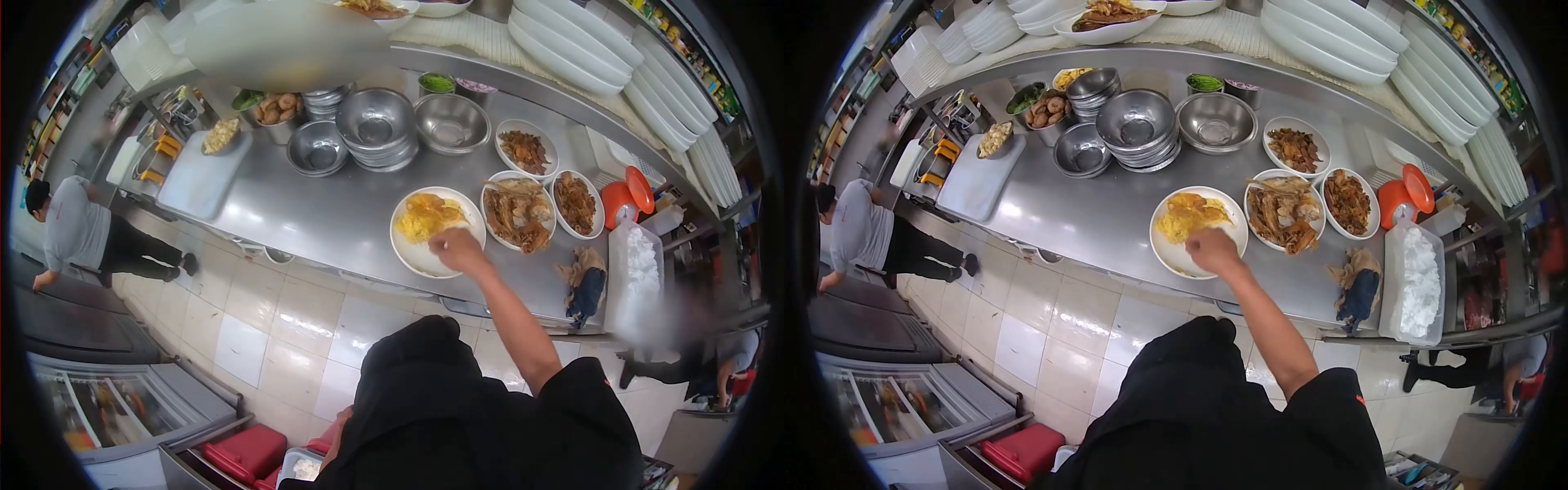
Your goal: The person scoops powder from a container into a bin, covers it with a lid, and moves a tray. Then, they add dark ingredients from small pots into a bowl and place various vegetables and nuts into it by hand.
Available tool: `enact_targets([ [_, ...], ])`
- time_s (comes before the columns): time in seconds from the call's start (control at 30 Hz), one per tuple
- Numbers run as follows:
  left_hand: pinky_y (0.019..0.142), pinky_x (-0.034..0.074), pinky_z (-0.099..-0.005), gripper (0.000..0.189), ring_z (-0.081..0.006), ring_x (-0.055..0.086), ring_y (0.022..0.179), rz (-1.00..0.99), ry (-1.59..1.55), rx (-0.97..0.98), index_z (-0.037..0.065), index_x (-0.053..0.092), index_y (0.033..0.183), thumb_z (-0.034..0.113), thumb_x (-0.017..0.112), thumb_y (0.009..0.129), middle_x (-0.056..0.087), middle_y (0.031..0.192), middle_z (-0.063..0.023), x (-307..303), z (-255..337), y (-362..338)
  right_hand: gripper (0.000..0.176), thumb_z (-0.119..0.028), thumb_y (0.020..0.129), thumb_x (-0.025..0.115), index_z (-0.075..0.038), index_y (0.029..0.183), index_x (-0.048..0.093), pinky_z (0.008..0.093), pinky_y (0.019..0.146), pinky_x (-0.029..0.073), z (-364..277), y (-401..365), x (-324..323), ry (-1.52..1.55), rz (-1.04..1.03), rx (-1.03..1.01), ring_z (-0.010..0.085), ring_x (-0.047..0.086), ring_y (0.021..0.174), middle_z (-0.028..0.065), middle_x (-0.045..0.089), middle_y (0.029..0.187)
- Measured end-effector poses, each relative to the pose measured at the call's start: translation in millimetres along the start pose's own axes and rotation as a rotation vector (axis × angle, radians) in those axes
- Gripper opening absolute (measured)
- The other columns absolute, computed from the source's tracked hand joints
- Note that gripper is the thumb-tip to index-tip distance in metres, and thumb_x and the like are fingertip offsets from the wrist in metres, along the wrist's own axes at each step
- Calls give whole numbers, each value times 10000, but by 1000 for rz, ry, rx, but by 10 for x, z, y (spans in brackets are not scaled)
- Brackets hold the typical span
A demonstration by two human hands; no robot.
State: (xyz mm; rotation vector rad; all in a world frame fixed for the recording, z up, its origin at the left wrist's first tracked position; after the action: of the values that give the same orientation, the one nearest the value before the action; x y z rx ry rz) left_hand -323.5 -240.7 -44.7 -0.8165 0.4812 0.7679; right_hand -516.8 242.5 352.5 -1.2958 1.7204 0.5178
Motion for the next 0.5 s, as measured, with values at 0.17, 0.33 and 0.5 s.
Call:
enact_targets([
  [0.17,625,474,-414,191,-249,605,708,48,-345,-303,115,618,845,245,477,845,610,755,-84,-506,517,16,259,-365,777,602,-151,881,706,390,788,483,-108,-18,315,-127,-229,37,295,621,883,114,662,923],
  [0.33,626,460,-415,203,-246,604,807,89,-1197,-879,34,588,930,209,515,856,615,885,-80,-639,688,136,254,-347,789,592,-139,878,708,389,778,484,-5,35,445,-195,-335,10,283,631,852,111,673,870],
  [0.5,626,458,-412,215,-239,608,835,-42,-1198,-713,100,605,958,250,486,862,624,921,-66,-478,605,153,178,-248,751,650,-111,846,709,357,748,497,124,75,506,-50,-252,-118,251,645,807,99,681,832],
])
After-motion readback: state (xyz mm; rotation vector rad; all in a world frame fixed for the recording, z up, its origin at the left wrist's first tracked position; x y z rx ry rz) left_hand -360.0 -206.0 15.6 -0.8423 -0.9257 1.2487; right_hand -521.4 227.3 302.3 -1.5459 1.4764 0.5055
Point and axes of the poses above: each hand's wrist, its own y-axis towards the middle knuckle, its own x-axis out of the palm, z = x × y, the point moved 3 cm from there along y, towards the middle knuckle
